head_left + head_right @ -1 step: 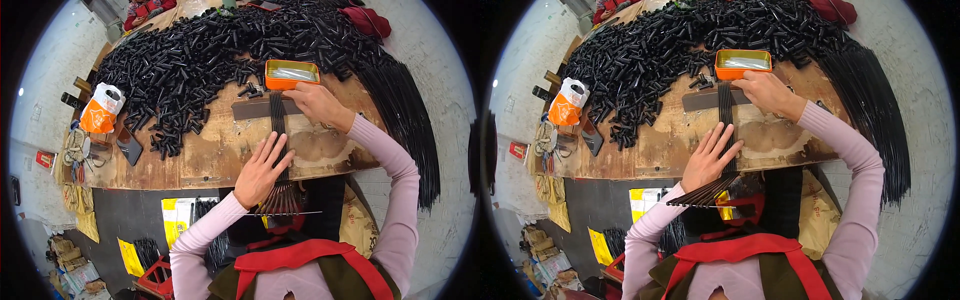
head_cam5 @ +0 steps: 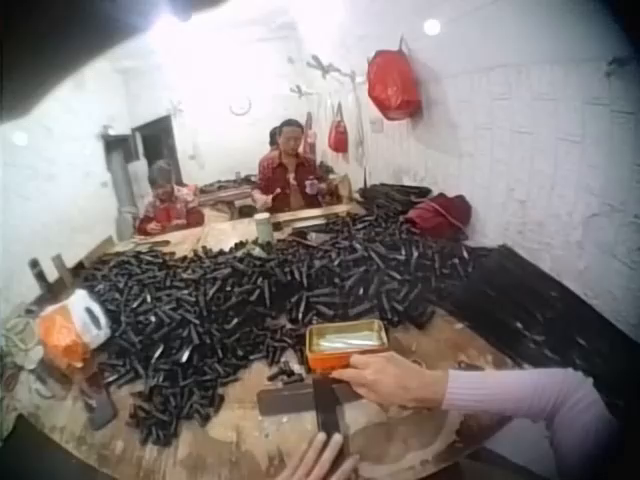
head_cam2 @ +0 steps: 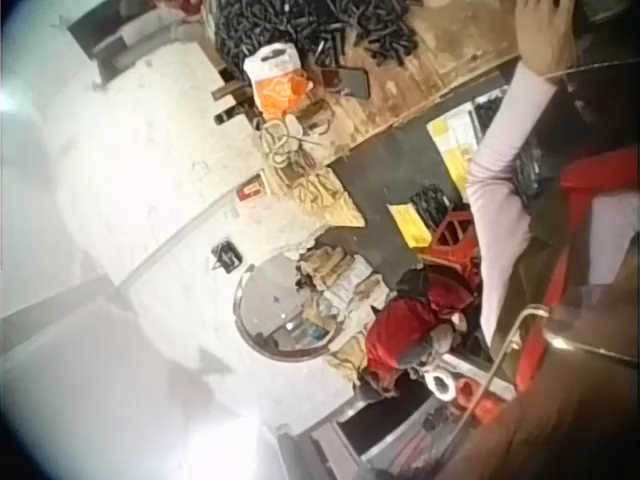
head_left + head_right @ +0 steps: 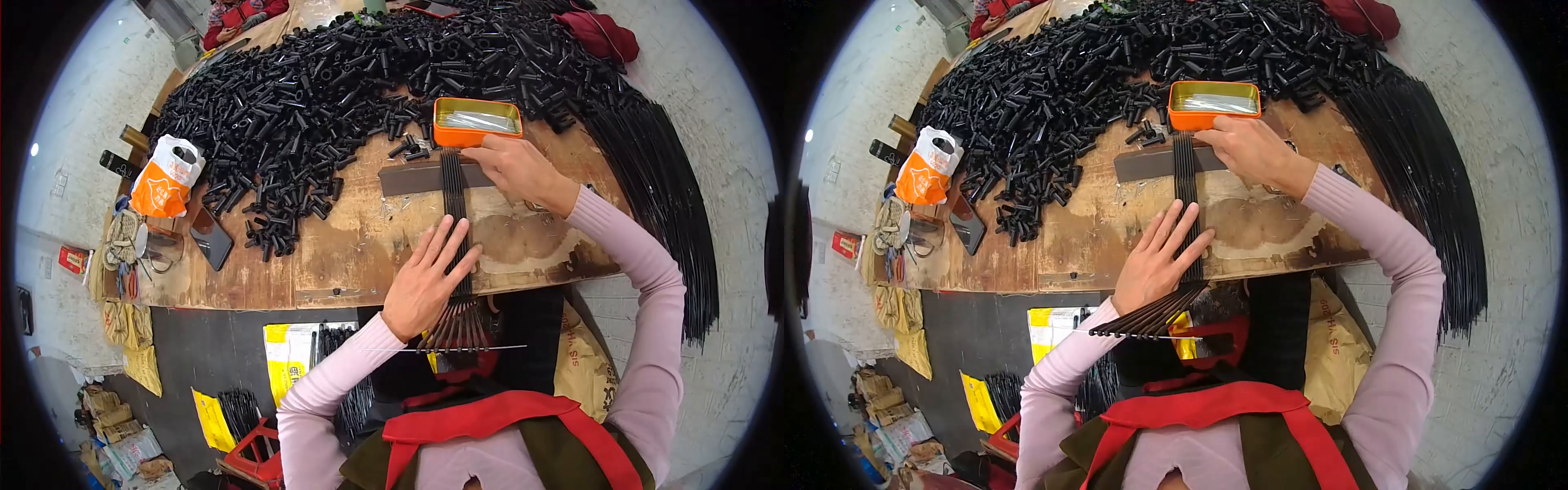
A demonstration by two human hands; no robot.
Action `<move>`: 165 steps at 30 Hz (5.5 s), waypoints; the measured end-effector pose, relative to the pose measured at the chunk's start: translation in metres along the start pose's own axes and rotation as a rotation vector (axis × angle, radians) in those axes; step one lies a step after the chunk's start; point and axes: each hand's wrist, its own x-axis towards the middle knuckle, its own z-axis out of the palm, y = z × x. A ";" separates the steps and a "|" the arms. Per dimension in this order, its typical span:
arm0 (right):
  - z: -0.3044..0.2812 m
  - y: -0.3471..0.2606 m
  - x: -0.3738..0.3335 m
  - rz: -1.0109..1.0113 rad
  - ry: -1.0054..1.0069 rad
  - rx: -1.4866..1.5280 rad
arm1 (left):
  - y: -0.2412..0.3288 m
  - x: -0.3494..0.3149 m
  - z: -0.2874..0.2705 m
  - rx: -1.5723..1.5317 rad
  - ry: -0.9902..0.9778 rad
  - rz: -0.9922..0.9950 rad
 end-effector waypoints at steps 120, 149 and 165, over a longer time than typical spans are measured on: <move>0.009 -0.004 0.028 -0.032 -0.022 0.158 | 0.007 -0.018 -0.003 -0.064 0.033 0.001; -0.061 -0.154 -0.053 -0.076 -0.584 1.103 | -0.047 0.021 -0.039 -0.058 0.063 -0.040; -0.247 -0.163 0.022 0.292 -0.157 1.261 | 0.111 -0.019 -0.067 -1.524 -0.044 -0.115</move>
